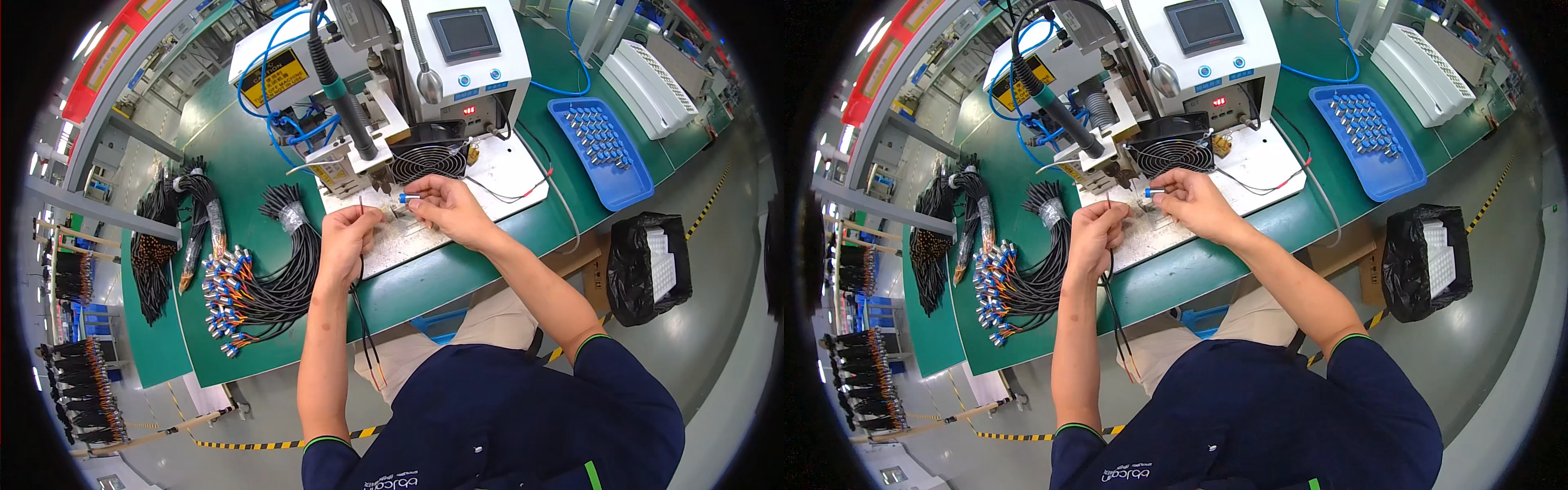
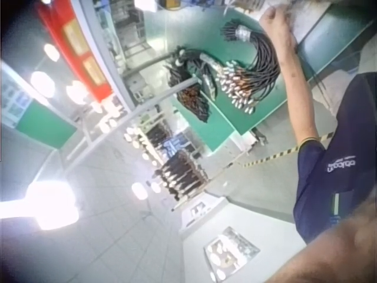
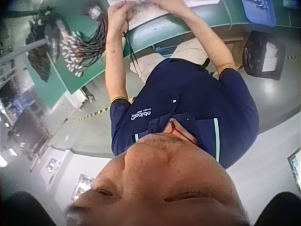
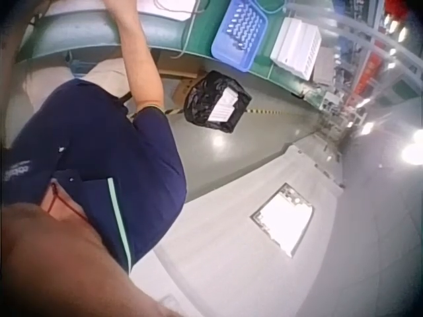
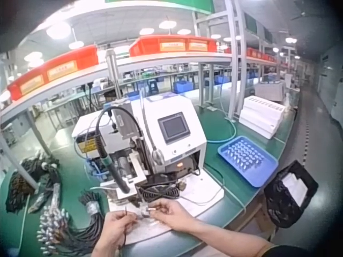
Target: The person inserts a wire harness into a blue connector using a wire assembly machine.
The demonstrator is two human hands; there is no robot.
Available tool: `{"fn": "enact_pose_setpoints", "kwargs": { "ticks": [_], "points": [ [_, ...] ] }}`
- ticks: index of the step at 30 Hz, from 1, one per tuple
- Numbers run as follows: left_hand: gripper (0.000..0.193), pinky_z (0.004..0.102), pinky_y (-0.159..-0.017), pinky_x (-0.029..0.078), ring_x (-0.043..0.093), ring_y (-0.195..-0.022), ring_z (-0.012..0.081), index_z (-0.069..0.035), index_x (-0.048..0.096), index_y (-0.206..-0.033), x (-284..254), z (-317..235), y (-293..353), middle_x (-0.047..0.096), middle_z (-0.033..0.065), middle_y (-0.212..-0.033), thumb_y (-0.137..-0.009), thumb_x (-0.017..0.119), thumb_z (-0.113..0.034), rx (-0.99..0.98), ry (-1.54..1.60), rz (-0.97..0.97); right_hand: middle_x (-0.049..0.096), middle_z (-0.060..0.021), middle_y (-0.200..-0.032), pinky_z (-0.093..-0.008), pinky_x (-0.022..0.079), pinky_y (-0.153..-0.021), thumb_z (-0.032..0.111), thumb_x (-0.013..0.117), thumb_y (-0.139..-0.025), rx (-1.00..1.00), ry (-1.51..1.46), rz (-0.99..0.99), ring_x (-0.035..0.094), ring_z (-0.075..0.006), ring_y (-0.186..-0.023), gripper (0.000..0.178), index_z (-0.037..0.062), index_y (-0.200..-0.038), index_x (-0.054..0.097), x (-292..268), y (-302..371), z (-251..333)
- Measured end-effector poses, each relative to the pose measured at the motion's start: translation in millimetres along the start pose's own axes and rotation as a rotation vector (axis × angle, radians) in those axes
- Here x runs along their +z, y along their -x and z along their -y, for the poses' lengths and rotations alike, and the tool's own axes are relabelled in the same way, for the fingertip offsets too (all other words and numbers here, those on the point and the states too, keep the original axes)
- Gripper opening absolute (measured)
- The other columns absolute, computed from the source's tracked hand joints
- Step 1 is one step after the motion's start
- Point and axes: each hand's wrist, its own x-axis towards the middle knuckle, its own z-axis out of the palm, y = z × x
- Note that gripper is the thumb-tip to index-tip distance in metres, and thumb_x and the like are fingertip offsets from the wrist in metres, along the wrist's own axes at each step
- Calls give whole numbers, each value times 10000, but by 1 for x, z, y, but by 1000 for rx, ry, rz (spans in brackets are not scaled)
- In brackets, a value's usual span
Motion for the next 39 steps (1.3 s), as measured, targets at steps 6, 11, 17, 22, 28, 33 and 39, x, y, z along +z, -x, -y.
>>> {"fn": "enact_pose_setpoints", "kwargs": {
  "ticks": [6,11,17,22,28,33,39],
  "points": [
    [112,236,-445,223,367,-480,14,80,757,-973,2,2,-4,607,-20,-676,-952,710,-20,15,-12,-37,686,-32,-918,-213,465,-584,87,673,-1046,41,12,15,577,-52,-696,245,-40,-1253,639,-1,-3,9],
    [117,228,-444,240,385,-490,12,82,760,-990,3,2,-5,670,9,-745,-940,709,-11,19,-28,-19,683,-19,-916,-218,492,-646,86,684,-1037,-74,24,-22,597,-48,-741,239,-33,-1243,654,3,-9,-2],
    [113,206,-453,254,410,-510,3,66,768,-987,7,5,-5,671,-4,-751,-935,730,-26,52,-53,-40,697,-14,-940,-232,520,-712,98,700,-1032,-87,95,13,609,-51,-782,243,-36,-1233,671,2,-11,-7],
    [105,199,-463,252,401,-513,-7,57,772,-990,8,6,-6,659,-27,-747,-933,742,-26,55,-66,-52,698,-11,-946,-236,527,-718,92,702,-1031,-101,111,-10,615,-56,-791,236,-35,-1228,681,4,-10,-9],
    [87,199,-472,252,408,-526,-13,60,769,-986,11,7,-7,644,-38,-739,-935,740,-5,53,-66,-63,710,-17,-962,-239,532,-728,91,709,-1026,-123,122,-31,628,-56,-811,237,-36,-1225,691,4,-9,-14],
    [79,197,-490,269,428,-547,-7,59,768,-981,14,6,-6,650,-36,-755,-936,739,1,57,-65,-72,722,-26,-990,-241,535,-737,90,714,-1023,-127,147,-32,635,-55,-826,238,-34,-1226,698,4,-8,-12],
    [78,196,-520,302,458,-587,2,54,769,-975,15,8,-5,668,-27,-784,-929,743,-3,68,-79,-87,727,-27,-1005,-245,545,-753,98,722,-1023,-156,145,-41,647,-61,-844,245,-27,-1232,701,4,-8,-16]
  ]
}}
